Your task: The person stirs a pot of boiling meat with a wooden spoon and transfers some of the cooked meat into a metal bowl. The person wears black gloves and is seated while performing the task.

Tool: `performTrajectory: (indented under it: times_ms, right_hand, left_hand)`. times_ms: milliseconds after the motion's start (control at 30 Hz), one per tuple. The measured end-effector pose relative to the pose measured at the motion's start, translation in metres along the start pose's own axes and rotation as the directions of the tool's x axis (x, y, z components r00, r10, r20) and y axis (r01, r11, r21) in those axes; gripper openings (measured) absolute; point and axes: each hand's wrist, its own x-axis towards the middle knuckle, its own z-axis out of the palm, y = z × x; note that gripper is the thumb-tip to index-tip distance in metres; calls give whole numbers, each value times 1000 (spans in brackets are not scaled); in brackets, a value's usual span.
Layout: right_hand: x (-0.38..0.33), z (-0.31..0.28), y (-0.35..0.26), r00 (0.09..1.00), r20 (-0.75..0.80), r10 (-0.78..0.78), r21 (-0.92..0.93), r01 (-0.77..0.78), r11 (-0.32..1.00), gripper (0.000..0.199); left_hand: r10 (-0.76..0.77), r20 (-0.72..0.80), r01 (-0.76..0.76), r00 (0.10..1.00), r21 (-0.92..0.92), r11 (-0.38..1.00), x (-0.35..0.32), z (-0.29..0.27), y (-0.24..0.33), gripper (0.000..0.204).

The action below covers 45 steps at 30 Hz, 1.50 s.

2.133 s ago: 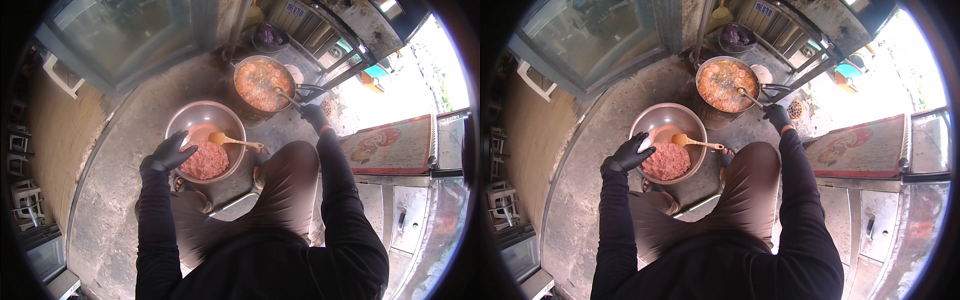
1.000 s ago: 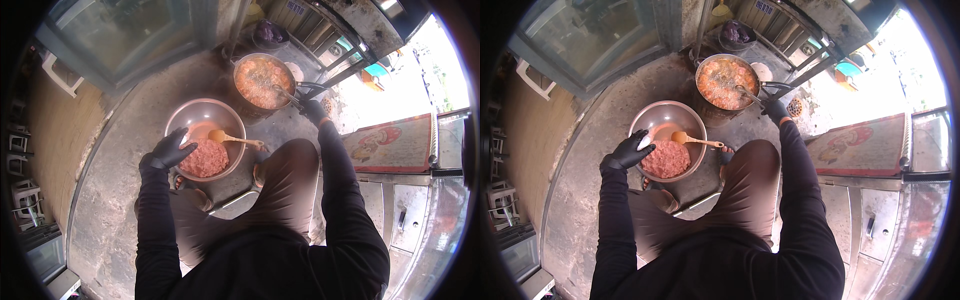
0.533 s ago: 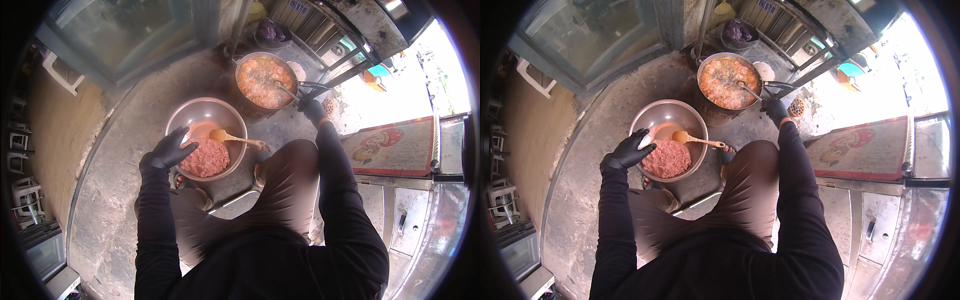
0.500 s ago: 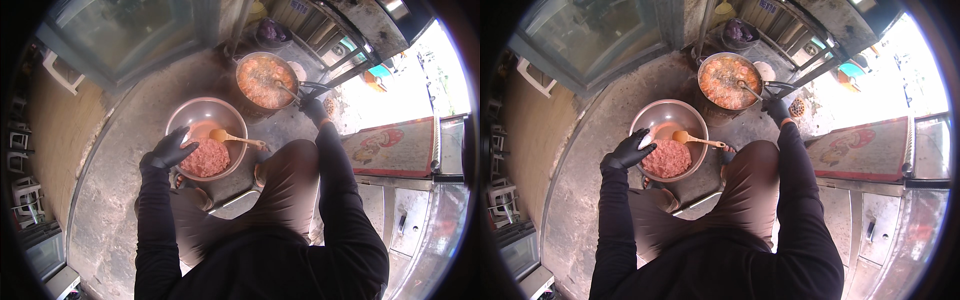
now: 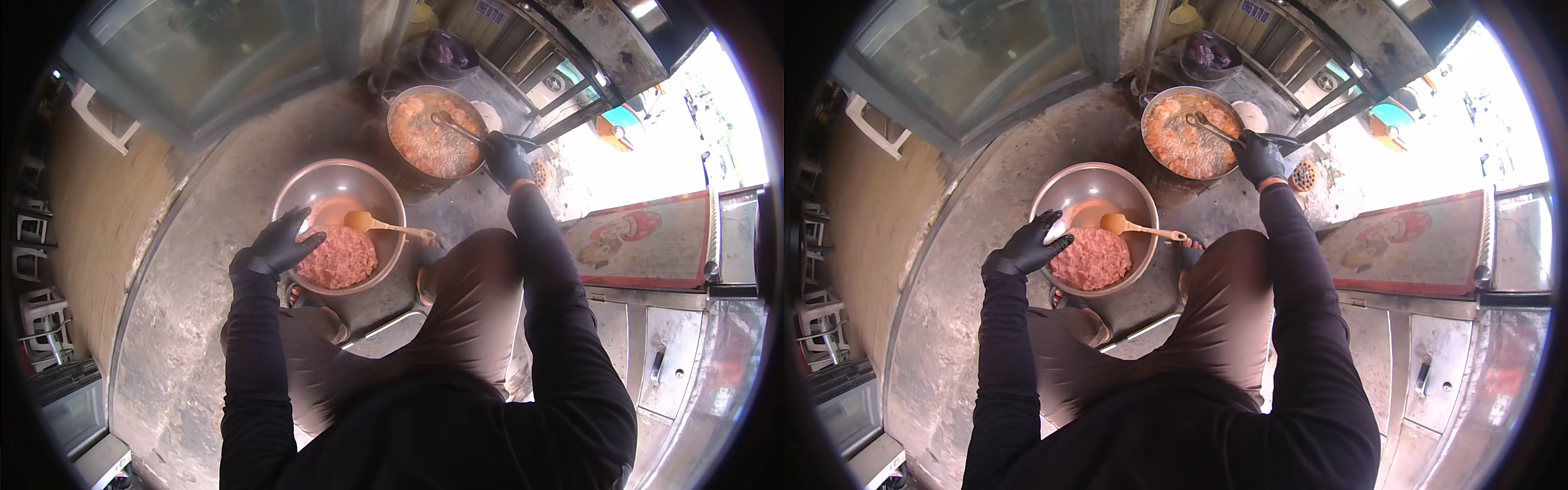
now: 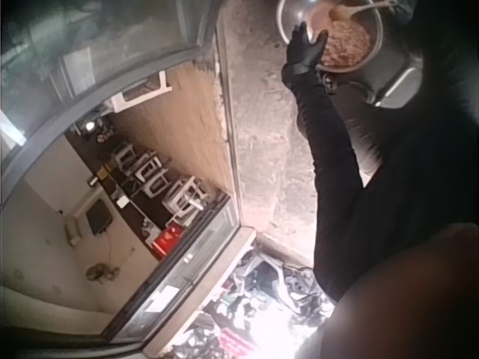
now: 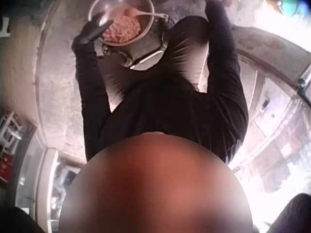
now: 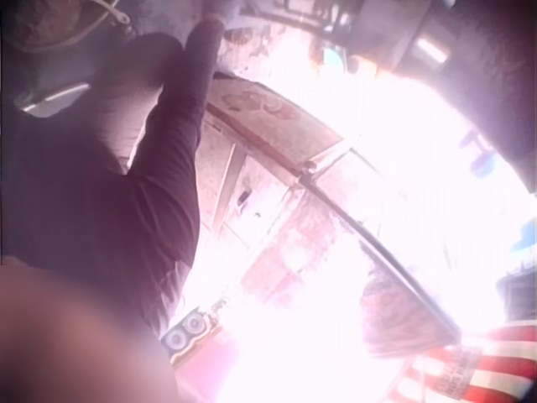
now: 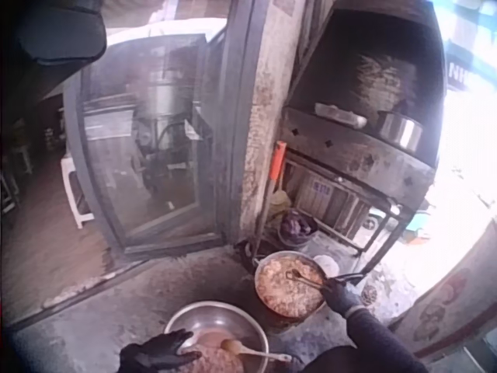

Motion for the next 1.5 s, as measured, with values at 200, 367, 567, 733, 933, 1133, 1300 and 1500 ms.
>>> performTrajectory:
  times_ms: [200,367,567,733,933,1133,1300,1500]
  right_hand:
    - [9,18,-5,993,107,-40,-118,52,992,27]
    - [15,28,45,998,-14,-59,-84,58,995,32]
    - [2,39,87,949,276,153,424,-263,867,29]
    - [22,62,94,942,336,9,292,-113,950,29]
    - [44,78,79,981,138,-133,103,119,987,23]
    - [28,33,10,998,58,41,-108,-34,994,42]
    - [46,5,-9,998,27,49,-1,-49,999,41]
    - [68,28,-17,961,-168,-218,-216,179,960,29]
  left_hand:
    - [-1,-2,1,1000,-8,1000,-1,-2,2,80]
    - [-13,1,13,1000,-25,1000,-4,-5,1,80]
    - [43,-7,-43,999,2,999,0,-1,0,81]
    - [4,8,-4,1000,4,1000,-1,1,1,78]
    - [-9,13,9,1000,-4,1000,2,-2,1,78]
    - [8,12,-8,1000,7,1000,4,1,2,80]
    - [-11,8,11,1000,-12,1000,0,-3,0,80]
    - [2,8,-2,1000,2,1000,2,-2,3,81]
